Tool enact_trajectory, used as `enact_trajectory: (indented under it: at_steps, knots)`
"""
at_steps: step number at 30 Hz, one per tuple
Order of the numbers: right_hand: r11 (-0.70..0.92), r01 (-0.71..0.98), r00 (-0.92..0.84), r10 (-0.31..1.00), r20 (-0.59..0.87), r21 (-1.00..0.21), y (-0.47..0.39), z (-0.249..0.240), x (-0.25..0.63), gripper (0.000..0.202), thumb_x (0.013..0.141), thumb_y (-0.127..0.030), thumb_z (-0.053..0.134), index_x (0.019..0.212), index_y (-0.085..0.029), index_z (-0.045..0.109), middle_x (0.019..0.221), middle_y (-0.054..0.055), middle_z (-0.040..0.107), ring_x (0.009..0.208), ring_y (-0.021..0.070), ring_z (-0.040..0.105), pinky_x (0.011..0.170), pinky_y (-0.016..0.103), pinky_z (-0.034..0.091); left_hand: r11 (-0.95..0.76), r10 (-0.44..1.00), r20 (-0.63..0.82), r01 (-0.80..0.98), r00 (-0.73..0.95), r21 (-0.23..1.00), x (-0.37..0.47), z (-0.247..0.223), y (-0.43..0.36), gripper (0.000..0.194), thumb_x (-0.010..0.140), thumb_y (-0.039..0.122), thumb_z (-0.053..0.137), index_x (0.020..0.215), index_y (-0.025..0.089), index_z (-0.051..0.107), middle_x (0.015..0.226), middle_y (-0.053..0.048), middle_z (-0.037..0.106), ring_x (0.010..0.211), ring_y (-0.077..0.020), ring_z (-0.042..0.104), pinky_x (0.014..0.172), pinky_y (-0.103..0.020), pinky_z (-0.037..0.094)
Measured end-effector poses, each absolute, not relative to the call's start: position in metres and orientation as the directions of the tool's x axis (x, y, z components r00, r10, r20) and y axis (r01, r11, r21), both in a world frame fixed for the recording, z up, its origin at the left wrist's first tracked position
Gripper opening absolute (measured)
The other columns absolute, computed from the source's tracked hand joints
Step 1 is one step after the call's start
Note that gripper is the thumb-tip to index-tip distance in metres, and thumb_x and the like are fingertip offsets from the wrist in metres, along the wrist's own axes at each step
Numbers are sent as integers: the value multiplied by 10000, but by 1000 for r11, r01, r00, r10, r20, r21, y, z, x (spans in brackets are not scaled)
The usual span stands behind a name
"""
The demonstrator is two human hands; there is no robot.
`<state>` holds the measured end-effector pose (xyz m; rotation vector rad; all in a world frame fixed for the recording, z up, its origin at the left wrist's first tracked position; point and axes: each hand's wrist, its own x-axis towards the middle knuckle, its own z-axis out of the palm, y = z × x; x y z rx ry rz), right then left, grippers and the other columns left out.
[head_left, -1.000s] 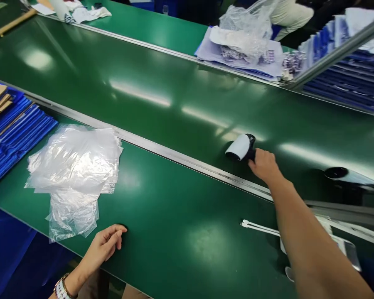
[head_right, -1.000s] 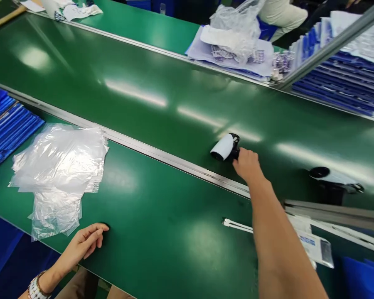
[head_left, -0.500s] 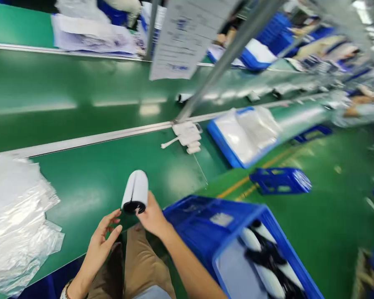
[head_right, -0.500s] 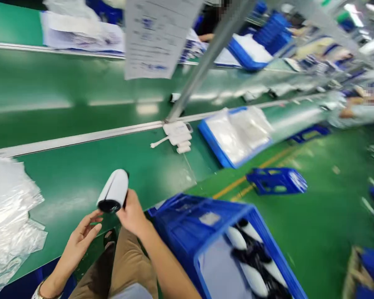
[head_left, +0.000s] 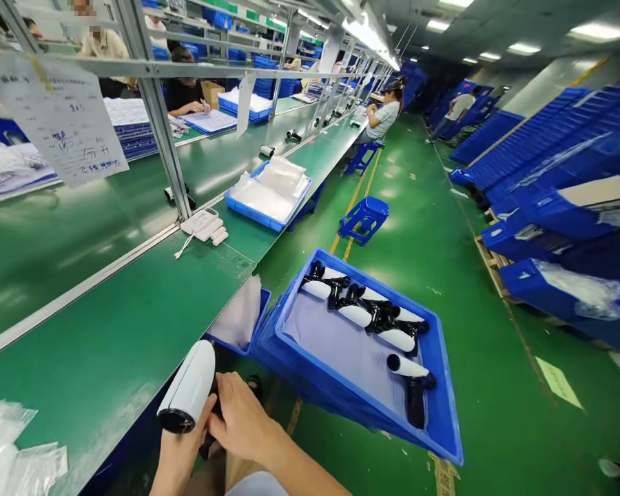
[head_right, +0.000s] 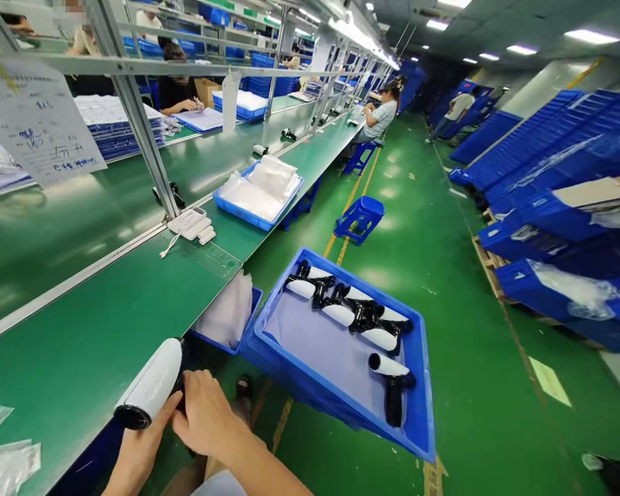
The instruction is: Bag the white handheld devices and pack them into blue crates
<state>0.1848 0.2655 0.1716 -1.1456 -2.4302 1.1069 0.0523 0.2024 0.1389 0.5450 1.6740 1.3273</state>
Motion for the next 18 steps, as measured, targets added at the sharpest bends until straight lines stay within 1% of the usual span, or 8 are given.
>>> enact_trajectory:
  at_steps: [3,6,8,10,12,14,15,18]
  knots:
    - [381,515,-674,733,-88,-768,274,179,217,217,828,-221,563,1039,-173,547,1024,116,628,935,272,566,855,438,505,308,829,-333,-131,-450,942,69,150,212,712,585,592,874,1131,164,714,1114,-121,764,1241,-414,633,1068,-521,558]
    - [318,456,-617,786,-37,-831,280,173,255,184,802,-201,570,983,-196,545,998,94,634,920,268,574,843,437,502,308,875,-315,-82,-368,948,105,157,229,721,613,589,853,1173,159,708,1125,-135,763,1262,-415,620,1093,-538,533]
    - [279,371,-550,835,33,-885,284,169,288,243,832,-204,557,1074,-201,562,1068,100,640,986,279,586,889,459,504,284,919,-290,-61,-267,957,140,161,244,712,678,572,816,1241,157,684,1162,-146,752,1280,-405,608,1101,-537,524]
    - [239,288,-496,866,69,-927,293,169,330,306,889,-243,548,1194,-224,559,1154,98,637,1078,285,587,958,475,497,223,962,-226,-34,-152,974,179,165,260,678,763,531,761,1325,172,641,1273,-152,710,1309,-377,588,1144,-527,485]
    - [215,300,-483,875,46,-930,308,177,386,300,926,-299,563,1219,-234,564,1164,93,639,1089,282,591,970,468,503,153,988,-153,4,-26,988,215,167,275,631,834,474,701,1390,194,601,1429,-154,615,1361,-352,543,1201,-513,419]
    - [255,446,-478,878,13,-858,330,191,453,290,912,-287,601,1191,-208,581,1132,104,645,1049,283,590,935,458,514,118,990,-124,79,75,990,241,166,288,597,863,434,667,1417,222,588,1534,-141,517,1397,-343,502,1225,-521,377]
    - [294,547,-476,880,-2,-784,343,199,489,302,888,-244,624,1183,-189,587,1115,112,650,1031,284,584,922,454,512,119,986,-132,125,100,985,248,163,293,580,873,429,654,1417,238,591,1555,-133,492,1389,-341,507,1217,-532,379]
    - [421,795,-502,861,-85,-436,383,217,591,366,772,-68,668,1123,-159,622,1109,122,670,1043,302,553,928,453,476,188,976,-206,211,65,959,252,143,301,511,888,482,625,1348,263,649,1494,-124,555,1257,-312,609,1147,-533,447]
